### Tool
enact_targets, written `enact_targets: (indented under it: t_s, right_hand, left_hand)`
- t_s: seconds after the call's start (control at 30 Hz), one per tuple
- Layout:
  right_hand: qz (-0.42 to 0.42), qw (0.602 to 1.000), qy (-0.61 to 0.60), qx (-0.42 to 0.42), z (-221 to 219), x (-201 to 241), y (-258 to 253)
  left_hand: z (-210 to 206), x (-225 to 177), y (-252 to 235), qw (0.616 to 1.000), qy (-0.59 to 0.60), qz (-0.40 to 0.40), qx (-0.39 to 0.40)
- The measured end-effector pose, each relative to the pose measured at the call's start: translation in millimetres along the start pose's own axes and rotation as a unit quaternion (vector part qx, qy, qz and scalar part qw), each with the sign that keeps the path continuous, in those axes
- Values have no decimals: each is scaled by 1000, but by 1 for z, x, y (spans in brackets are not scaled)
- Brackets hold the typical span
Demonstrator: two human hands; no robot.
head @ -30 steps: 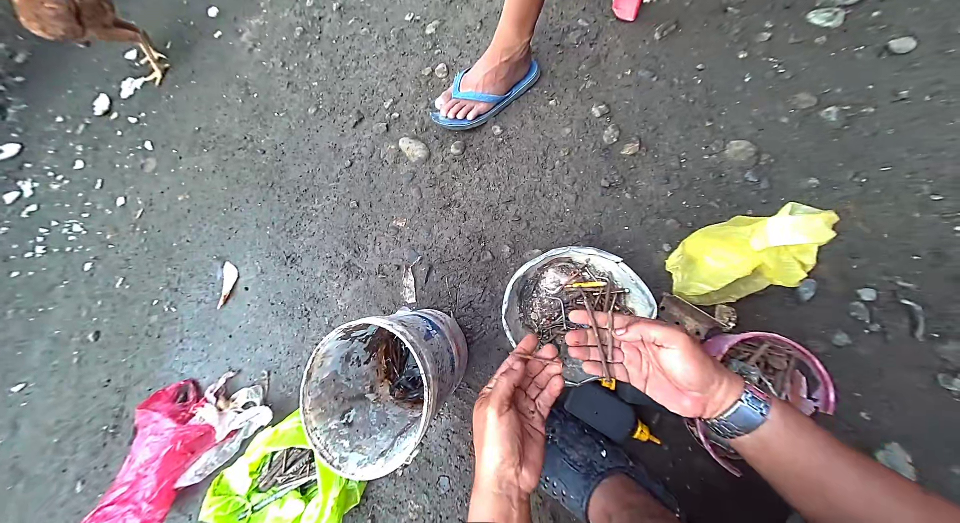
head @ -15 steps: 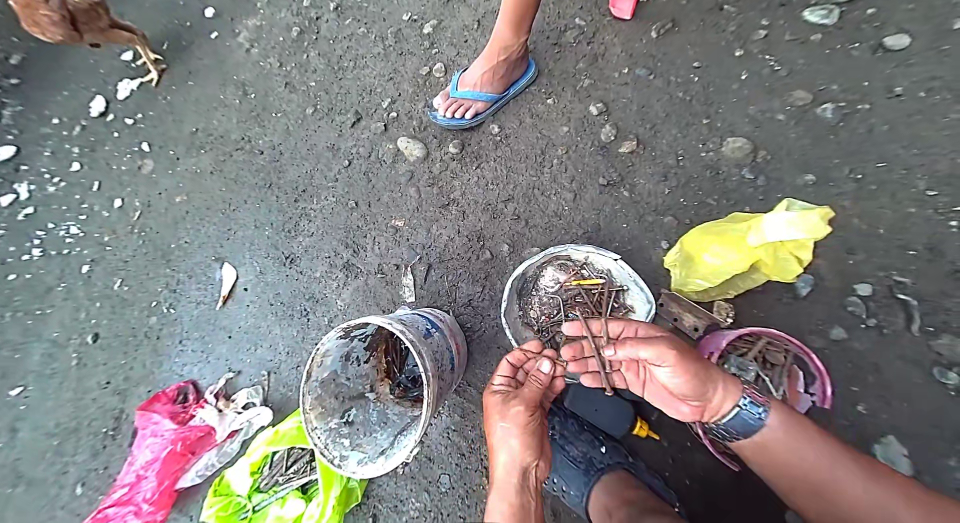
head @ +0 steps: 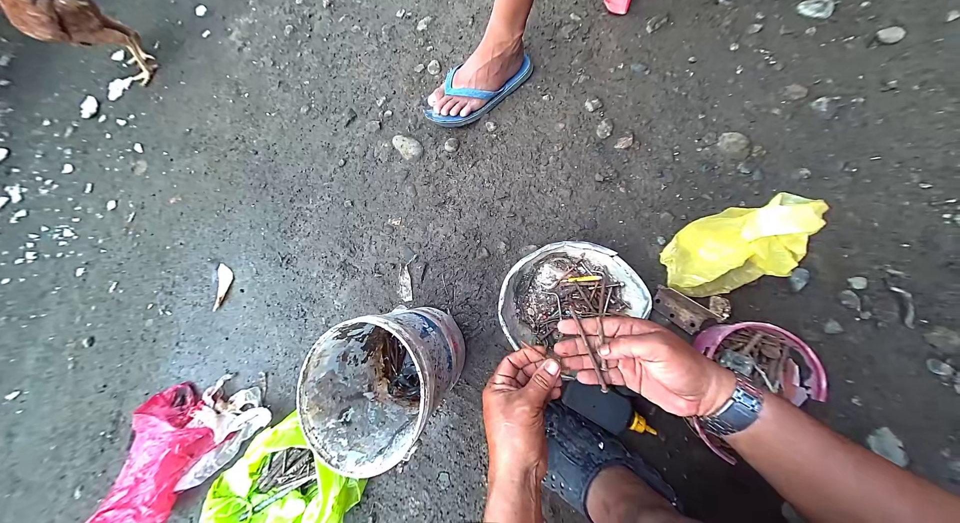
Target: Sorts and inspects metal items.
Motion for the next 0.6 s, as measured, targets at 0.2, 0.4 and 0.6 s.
enact_targets:
  t_s: [0.2, 0.4, 0.6]
  right_hand:
    - [2, 1000, 3, 0, 1, 1, 1]
    - [5, 1000, -5, -4, 5, 2, 2]
    - [10, 1000, -12, 12, 10, 2, 2]
  left_hand:
    - [1, 0, -1, 1000, -15, -19, 7]
    - [3, 0, -3, 1000, -14, -18, 1]
    - [3, 0, -10, 1000, 22, -3, -15]
Point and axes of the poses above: each hand's wrist, its own y-axis away from the middle knuckle, its own z-axis out of the back of the hand, x = y × z, the point moved 6 cm from there along -y, towards the middle knuckle, and after that the axes turned 2 degrees about -z, right-handed, at the moved point
